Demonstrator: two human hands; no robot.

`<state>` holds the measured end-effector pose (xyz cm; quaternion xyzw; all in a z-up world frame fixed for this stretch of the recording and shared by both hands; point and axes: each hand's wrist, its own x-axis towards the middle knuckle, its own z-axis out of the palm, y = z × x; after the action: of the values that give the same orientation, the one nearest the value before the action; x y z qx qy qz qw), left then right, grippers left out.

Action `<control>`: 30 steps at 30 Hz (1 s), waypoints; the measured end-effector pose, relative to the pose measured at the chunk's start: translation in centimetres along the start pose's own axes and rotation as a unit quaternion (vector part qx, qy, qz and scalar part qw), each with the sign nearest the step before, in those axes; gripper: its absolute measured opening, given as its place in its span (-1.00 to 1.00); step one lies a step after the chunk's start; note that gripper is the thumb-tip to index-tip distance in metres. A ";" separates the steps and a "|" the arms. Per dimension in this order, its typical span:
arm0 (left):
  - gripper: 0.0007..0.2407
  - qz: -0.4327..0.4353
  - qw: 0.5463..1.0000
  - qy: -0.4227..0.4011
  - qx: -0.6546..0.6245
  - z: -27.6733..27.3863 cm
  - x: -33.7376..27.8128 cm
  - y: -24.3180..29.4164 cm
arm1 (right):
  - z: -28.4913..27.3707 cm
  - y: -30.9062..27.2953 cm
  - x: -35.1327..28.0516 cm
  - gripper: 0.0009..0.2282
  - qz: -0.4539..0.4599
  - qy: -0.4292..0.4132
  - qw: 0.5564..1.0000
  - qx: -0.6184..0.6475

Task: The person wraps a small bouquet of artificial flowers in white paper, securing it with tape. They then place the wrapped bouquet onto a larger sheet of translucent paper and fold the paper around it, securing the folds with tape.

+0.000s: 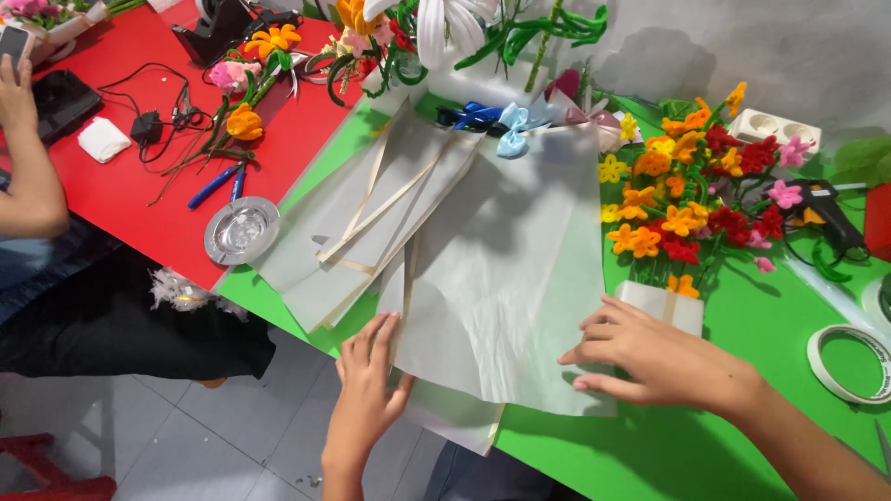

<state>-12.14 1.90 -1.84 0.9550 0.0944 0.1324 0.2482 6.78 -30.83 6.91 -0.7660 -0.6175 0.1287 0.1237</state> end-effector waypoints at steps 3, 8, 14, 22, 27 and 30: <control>-0.35 0.006 0.999 -0.013 -0.037 0.2 0.3 1.0 | -0.7 -0.7 2.6 -0.69 -0.060 0.061 0.996 0.001; -0.40 0.011 0.998 -0.028 -0.053 0.1 0.2 0.5 | 4.2 -2.1 8.9 -0.55 -0.103 0.081 0.991 -0.027; -0.60 0.008 0.982 -0.020 -0.189 -0.4 0.8 -1.7 | 10.5 -1.2 9.9 -0.41 -0.105 0.030 0.986 -0.122; -0.54 -0.040 0.958 0.017 -0.282 -2.8 1.0 -2.6 | 11.3 0.0 8.9 -0.47 -0.112 0.049 0.986 -0.115; -0.50 -0.069 0.966 0.087 -0.232 -2.4 0.5 -3.5 | 10.4 -0.7 8.7 -0.45 -0.107 0.030 0.987 -0.113; -0.43 -0.076 0.967 0.161 -0.181 -2.0 -0.3 -4.7 | 9.9 -1.4 7.8 -0.42 -0.119 0.069 0.978 -0.156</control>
<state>-13.57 6.73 -2.54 0.8504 0.1802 0.2800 0.4075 3.68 -22.57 -2.24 -0.7042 -0.7065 -0.0381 0.0595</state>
